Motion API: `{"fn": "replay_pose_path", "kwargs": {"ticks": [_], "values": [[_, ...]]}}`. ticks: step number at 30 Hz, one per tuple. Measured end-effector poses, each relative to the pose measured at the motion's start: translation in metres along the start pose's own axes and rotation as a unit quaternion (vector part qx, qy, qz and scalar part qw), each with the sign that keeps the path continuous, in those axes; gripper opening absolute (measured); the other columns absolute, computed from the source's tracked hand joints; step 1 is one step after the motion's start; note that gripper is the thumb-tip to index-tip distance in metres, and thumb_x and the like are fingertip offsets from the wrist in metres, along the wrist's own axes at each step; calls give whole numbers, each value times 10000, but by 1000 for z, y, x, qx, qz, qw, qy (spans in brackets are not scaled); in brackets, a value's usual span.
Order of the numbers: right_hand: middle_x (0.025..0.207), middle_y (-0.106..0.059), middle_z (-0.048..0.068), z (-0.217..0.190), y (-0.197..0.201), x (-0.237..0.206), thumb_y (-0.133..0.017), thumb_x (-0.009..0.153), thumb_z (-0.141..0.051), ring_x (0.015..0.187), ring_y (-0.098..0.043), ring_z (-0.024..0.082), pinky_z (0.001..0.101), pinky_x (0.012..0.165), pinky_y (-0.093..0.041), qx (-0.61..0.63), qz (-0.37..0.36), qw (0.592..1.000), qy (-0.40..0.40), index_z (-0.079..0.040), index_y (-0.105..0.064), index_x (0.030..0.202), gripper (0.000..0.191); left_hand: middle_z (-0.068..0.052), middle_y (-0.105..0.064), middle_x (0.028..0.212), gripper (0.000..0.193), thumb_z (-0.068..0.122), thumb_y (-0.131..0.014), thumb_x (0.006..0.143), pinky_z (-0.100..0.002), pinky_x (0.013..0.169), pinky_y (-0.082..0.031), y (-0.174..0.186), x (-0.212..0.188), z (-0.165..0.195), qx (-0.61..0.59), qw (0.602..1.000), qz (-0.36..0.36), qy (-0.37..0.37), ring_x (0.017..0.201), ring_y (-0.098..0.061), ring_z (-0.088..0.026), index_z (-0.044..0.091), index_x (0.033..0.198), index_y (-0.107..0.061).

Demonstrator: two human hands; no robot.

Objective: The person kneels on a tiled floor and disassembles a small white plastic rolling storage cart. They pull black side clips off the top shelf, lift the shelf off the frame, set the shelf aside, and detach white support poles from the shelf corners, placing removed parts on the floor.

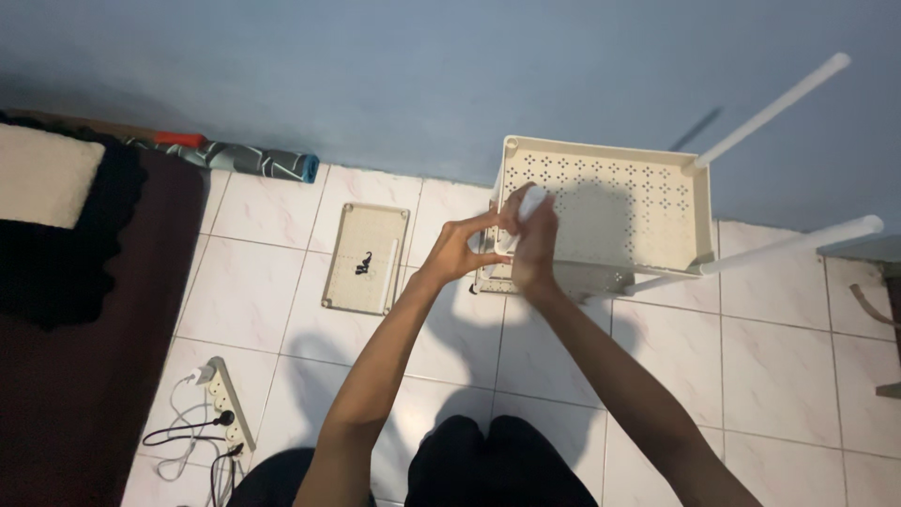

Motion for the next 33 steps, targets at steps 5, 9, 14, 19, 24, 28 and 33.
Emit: {"fn": "replay_pose_path", "kwargs": {"ticks": [5, 9, 14, 19, 24, 28, 33], "values": [[536, -262, -19, 5, -30, 32, -155, 1116, -707, 509, -267, 131, 283, 525, -276, 17, -337, 924, -179, -169, -366, 589, 783, -129, -764, 1241, 602, 306, -939, 699, -402, 1051, -542, 0, 1, -5, -4, 999, -14, 33, 1235, -687, -305, 114, 1228, -722], [528, -310, -20, -14, -33, 36, -121, 1080, -709, 518, -308, 140, 297, 534, -279, -10, -406, 867, -289, -130, -409, 564, 827, -159, -712, 1296, 649, 277, -920, 736, -407, 1055, -535, 1, 2, -5, -14, 1000, 16, 6, 1256, -663, -313, 60, 1297, -680], [717, -511, 32, -46, -44, 32, -150, 1033, -654, 712, -484, 164, 312, 733, -419, -47, -284, 944, -160, -62, -593, 897, 753, -162, -694, 1321, 730, 257, -909, 720, -415, 1068, -539, -8, 2, -20, -27, 999, 13, 26, 1254, -662, -299, 63, 1360, -618], [868, -558, 50, -47, -27, 24, -250, 1120, -450, 874, -554, 179, 341, 890, -480, -48, -137, 989, -42, -53, -539, 942, 522, -172, -609, 1441, 712, 239, -939, 710, -407, 966, -594, -10, 7, -28, -60, 997, 39, 13, 1287, -634, -306, 64, 1329, -634], [665, -426, -8, -4, -13, 33, -190, 1196, -426, 658, -404, 134, 303, 683, -371, 54, -138, 984, -102, -110, -452, 728, 623, -182, -603, 1424, 702, 215, -938, 741, -367, 902, -594, -10, 10, -23, -58, 997, 39, 14, 1258, -647, -297, 57, 1348, -623], [606, -361, -11, 16, -14, 44, -262, 1164, -394, 585, -335, 151, 295, 575, -305, 23, -295, 919, -260, -112, -443, 698, 573, -159, -696, 1312, 687, 225, -923, 724, -351, 869, -623, -9, 10, -26, -38, 997, 12, 69, 1156, -723, -273, 83, 1331, -633], [609, -392, -16, -7, -29, 53, -230, 1198, -496, 607, -375, 123, 290, 602, -343, 25, -366, 899, -237, -85, -463, 671, 707, -170, -693, 1278, 694, 221, -942, 745, -361, 872, -651, -7, 12, -21, -20, 999, 12, 45, 1153, -707, -297, 71, 1338, -614]]}}
Point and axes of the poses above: each hand's wrist, its own x-axis towards the middle knuckle, its own y-axis out of the back of the hand, z = x × y, the point moved 9 cm from there along x, towards the middle knuckle
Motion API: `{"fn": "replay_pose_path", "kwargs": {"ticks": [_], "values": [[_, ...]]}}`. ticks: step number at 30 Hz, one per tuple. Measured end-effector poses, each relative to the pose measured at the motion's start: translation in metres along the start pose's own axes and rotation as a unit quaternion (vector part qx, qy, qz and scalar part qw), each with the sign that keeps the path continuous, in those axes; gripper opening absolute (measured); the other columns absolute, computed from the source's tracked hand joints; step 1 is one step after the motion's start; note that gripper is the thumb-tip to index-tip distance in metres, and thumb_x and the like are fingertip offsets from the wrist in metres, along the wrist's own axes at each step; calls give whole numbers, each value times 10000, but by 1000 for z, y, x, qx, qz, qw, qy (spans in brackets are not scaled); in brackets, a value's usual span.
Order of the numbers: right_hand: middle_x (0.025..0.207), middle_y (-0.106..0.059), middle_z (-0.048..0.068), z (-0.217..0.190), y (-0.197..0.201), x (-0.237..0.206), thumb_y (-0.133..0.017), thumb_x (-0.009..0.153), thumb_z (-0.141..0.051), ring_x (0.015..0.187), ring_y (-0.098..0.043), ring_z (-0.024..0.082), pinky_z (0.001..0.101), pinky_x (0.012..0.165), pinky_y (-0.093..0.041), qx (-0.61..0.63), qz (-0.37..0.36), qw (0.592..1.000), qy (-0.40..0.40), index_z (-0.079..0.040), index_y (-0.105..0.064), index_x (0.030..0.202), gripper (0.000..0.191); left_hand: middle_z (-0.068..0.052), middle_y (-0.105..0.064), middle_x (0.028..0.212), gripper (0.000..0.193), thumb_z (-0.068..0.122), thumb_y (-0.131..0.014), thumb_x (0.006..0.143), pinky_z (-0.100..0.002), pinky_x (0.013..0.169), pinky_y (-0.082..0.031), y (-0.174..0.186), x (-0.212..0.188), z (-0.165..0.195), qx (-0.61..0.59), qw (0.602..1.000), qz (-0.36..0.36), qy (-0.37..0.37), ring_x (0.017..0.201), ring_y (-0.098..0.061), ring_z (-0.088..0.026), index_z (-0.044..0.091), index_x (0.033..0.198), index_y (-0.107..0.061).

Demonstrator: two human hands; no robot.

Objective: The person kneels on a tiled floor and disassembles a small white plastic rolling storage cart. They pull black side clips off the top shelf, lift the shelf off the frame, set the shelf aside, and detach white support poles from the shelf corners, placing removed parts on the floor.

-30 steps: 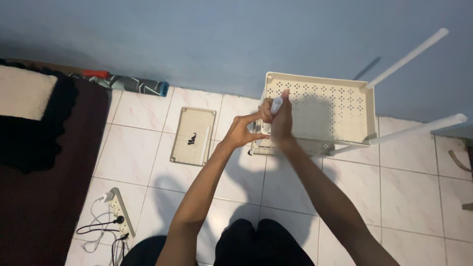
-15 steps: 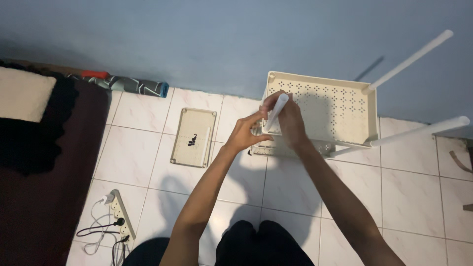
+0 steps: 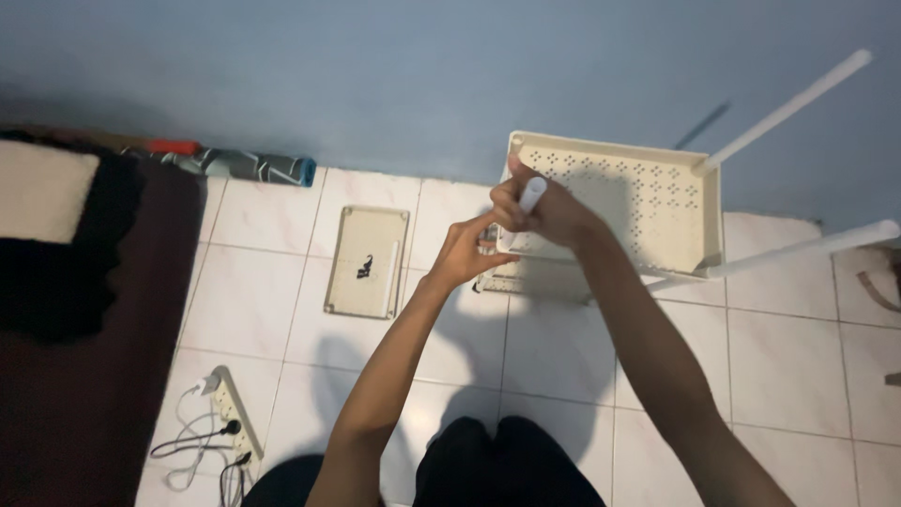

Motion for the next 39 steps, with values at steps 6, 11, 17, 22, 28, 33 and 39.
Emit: {"fn": "replay_pose_path", "kwargs": {"ticks": [6, 11, 17, 22, 28, 33, 39], "values": [[1040, -548, 131, -26, -26, -55, -392, 1085, -338, 969, -612, 225, 401, 891, -518, -203, 398, 872, 200, -3, -415, 1132, 339, -132, -717, 1246, 573, 238, -905, 739, -346, 822, -626, 2, 4, 1, -31, 999, 15, -36, 1083, -747, -264, 70, 1221, -644], [1447, -380, 177, -15, -91, -64, -563, 1057, -277, 1351, -447, 286, 454, 1153, -373, -436, 433, 739, 277, 80, -260, 1487, 636, -150, -755, 1159, 496, 151, -824, 767, -371, 753, -625, 1, -1, 0, 1, 1000, 18, -18, 1018, -758, -294, 61, 1223, -651], [693, -522, 2, 0, -35, -44, -803, 876, -181, 626, -516, 92, 286, 591, -440, -324, 588, 723, 162, -7, -538, 1062, 368, -175, -739, 1205, 536, 171, -804, 806, -414, 858, -601, 1, -1, -7, -3, 1000, 11, 5, 1118, -731, -354, 77, 1312, -653], [557, -432, -85, -18, -20, -37, -784, 923, -121, 517, -392, 26, 253, 476, -288, -275, 546, 759, 224, -121, -405, 598, 499, -196, -722, 1230, 636, 188, -855, 747, -428, 952, -573, 3, 3, 0, 13, 999, 0, -38, 1160, -686, -380, 65, 1326, -623], [515, -415, -80, -10, 1, -32, -754, 908, -109, 479, -358, 29, 254, 451, -259, -203, 429, 868, 145, -151, -356, 541, 543, -202, -717, 1227, 725, 298, -919, 709, -434, 953, -570, 4, 4, 4, 40, 999, 7, -35, 1170, -677, -377, 72, 1322, -606], [525, -366, -76, -20, -10, -14, -768, 908, -108, 506, -330, 36, 254, 495, -308, -225, 255, 933, 114, -141, -323, 547, 574, -191, -739, 1150, 721, 335, -921, 713, -448, 911, -568, 0, 5, -12, 71, 995, -38, 54, 1110, -693, -381, 90, 1324, -626], [535, -447, -69, -68, -28, -1, -743, 922, -124, 488, -384, 52, 281, 466, -303, -296, 102, 945, 98, -132, -482, 582, 429, -166, -715, 1256, 687, 309, -919, 738, -434, 983, -553, 6, 4, 4, 43, 997, 18, -59, 1176, -682, -361, 74, 1304, -608]]}}
Point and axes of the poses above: each hand's wrist, its own x-axis towards the middle knuckle, its own y-axis out of the back of the hand, z = x × y, the point moved 9 cm from there along x, towards the middle knuckle
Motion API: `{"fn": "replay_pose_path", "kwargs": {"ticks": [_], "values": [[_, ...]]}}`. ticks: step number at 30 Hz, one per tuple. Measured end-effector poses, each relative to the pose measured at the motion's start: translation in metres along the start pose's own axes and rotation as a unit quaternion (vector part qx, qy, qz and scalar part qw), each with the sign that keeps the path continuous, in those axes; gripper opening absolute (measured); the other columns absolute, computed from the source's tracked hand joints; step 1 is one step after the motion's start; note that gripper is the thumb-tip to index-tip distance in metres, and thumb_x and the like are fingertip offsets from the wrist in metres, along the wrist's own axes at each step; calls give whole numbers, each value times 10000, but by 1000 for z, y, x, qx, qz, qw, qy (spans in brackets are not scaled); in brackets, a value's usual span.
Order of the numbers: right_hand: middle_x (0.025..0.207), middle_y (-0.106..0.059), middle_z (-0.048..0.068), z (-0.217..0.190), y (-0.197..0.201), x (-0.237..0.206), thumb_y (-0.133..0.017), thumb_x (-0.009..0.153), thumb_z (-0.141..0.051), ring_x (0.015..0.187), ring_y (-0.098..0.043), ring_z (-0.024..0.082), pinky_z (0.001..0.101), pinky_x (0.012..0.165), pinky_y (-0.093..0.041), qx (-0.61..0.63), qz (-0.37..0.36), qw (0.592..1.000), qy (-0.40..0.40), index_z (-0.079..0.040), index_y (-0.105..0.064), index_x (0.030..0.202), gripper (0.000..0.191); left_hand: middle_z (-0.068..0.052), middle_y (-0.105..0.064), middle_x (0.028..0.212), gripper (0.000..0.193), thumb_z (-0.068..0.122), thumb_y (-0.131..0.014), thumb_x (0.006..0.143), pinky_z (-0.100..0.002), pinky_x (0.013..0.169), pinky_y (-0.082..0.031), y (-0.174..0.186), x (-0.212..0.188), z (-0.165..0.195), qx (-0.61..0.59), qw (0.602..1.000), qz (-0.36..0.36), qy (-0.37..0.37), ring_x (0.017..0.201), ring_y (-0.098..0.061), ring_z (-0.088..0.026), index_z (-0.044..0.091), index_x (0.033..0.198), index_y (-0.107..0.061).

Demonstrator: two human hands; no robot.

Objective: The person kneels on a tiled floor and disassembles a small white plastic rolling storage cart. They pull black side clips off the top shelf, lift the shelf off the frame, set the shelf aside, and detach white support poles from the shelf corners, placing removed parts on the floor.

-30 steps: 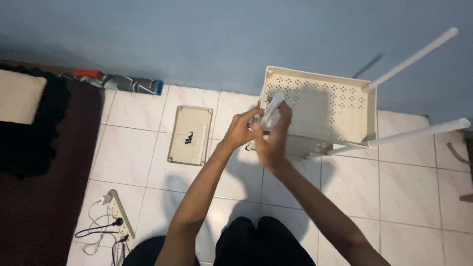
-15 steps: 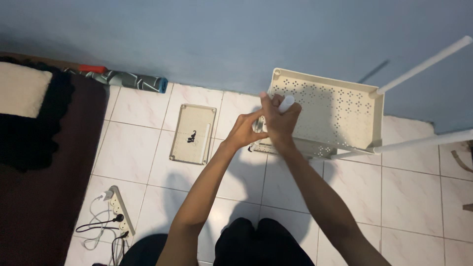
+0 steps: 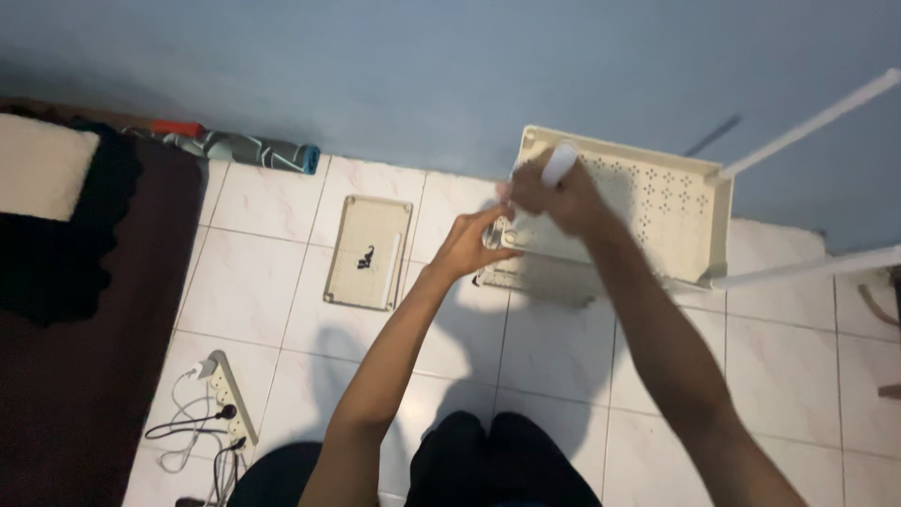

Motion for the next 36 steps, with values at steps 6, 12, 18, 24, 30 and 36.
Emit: {"fn": "replay_pose_path", "kwargs": {"ticks": [6, 12, 18, 24, 30, 36], "values": [[589, -300, -76, -26, 14, 24, -683, 988, -83, 510, -229, 69, 292, 495, -182, 226, -10, 974, -14, -149, -319, 622, 520, -124, -723, 1307, 678, 309, -882, 749, -412, 1060, -541, -6, 0, -7, -25, 994, -60, 84, 1260, -678, -312, 88, 1337, -626], [703, -363, -39, -31, -13, 39, -499, 1111, -221, 631, -320, 80, 265, 653, -302, 359, -17, 933, -27, -129, -451, 1015, 142, -201, -361, 1624, 922, 335, -807, 846, -472, 1207, -264, 26, -19, 33, -125, 992, -21, 12, 1500, -308, -381, 1, 1577, -355], [1031, -511, 70, 52, -62, 62, -506, 1111, -217, 917, -486, 174, 350, 896, -421, 351, 25, 935, -46, -104, -392, 1283, 235, -172, -737, 1232, 420, 208, -618, 1048, -383, 1000, -591, 34, -89, -26, -412, 886, 104, 185, 1093, -701, -268, -16, 1404, -599], [1298, -585, 109, 218, -160, 18, -546, 1073, -247, 1239, -544, 223, 380, 1079, -439, 91, 9, 989, -118, -43, -369, 1430, 448, -109, -772, 1038, 263, 54, -631, 962, -274, 799, -584, 66, -194, -128, -100, 917, 331, 199, 900, -729, -168, 1, 1213, -689], [1265, -653, 115, 378, -275, -78, -637, 983, -251, 1129, -646, 219, 361, 961, -519, -7, 4, 942, -334, -23, -505, 1404, 496, -172, -744, 855, 269, 127, -770, 874, -375, 691, -524, 44, -280, -235, -35, 827, 426, 367, 745, -649, -272, 99, 1141, -798], [1231, -656, 70, 430, -306, -145, -660, 948, -243, 1080, -659, 180, 326, 899, -527, -4, -23, 900, -436, -84, -506, 1426, 527, -168, -741, 816, 296, 236, -817, 792, -408, 703, -569, 41, -306, -301, 113, 795, 350, 482, 732, -734, -312, 129, 1068, -822]]}}
Point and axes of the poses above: each hand's wrist, its own x-axis towards the middle knuckle, its own y-axis out of the back of the hand, z = x × y, the point moved 9 cm from there along x, towards the middle knuckle
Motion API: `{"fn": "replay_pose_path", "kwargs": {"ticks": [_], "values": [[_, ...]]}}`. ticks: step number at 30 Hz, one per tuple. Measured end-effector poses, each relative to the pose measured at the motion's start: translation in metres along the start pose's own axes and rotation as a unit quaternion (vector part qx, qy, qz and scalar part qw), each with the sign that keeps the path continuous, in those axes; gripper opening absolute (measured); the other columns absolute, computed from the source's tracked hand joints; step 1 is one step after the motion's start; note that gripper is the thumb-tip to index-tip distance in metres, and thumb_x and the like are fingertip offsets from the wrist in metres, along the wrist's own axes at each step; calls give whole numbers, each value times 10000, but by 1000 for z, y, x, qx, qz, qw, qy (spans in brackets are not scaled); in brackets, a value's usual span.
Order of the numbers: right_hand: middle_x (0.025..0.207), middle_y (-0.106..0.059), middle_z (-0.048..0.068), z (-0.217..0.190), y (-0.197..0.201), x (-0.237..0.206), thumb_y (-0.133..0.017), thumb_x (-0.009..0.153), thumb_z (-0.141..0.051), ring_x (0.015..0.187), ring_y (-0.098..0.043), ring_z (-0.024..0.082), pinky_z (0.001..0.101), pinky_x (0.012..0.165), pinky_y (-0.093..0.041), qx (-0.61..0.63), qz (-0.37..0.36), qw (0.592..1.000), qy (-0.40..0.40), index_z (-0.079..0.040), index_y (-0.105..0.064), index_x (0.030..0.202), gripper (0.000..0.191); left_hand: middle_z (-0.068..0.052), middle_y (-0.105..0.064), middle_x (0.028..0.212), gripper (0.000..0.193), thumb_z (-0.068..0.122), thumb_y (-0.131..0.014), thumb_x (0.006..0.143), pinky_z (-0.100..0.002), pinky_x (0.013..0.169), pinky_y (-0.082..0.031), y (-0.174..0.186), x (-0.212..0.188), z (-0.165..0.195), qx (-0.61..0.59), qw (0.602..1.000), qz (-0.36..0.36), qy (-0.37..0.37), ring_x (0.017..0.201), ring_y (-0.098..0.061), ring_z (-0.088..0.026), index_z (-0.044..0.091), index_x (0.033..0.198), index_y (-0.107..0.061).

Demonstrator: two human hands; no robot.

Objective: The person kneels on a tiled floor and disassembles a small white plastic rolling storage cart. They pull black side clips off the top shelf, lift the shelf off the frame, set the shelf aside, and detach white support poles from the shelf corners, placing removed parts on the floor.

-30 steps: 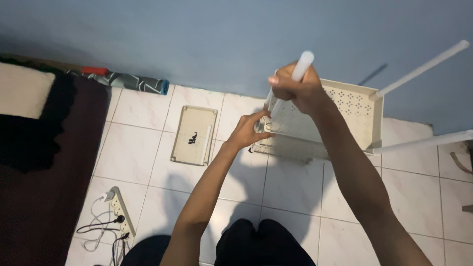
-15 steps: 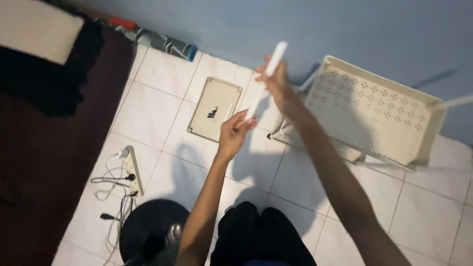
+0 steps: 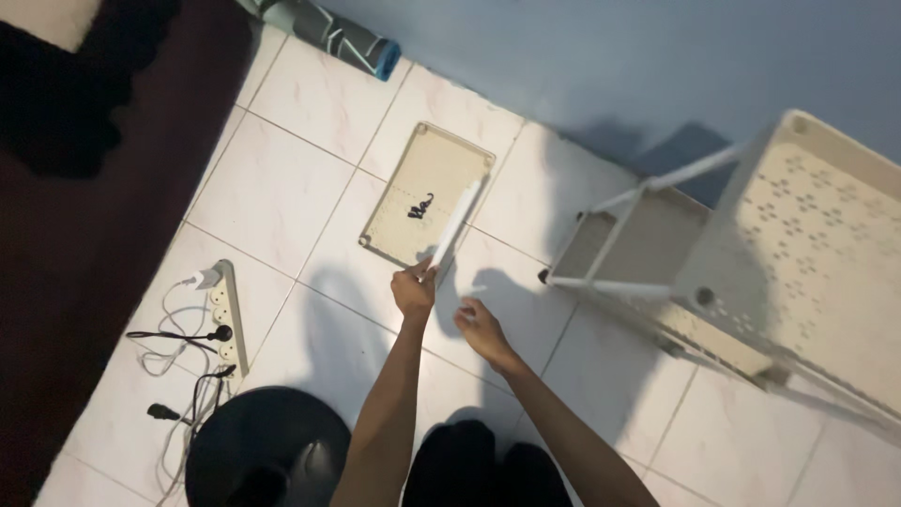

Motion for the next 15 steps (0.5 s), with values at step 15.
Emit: {"fn": "replay_pose_path", "kwargs": {"ticks": [15], "values": [[1152, -687, 64, 51, 21, 14, -603, 974, -291, 995, -713, 183, 342, 866, -542, 8, 8, 997, -74, -89, -583, 1352, 430, -231, -749, 1035, 423, 112, -715, 828, -406, 828, -609, -51, 46, -50, 50, 986, -96, 127, 933, -757, -331, 62, 1248, -715]]}}
Point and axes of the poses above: each hand's wrist, its own x-axis towards the middle knuckle, its own y-axis out of the back of the hand, z = x × y, the point moved 9 cm from there along x, towards the middle knuckle
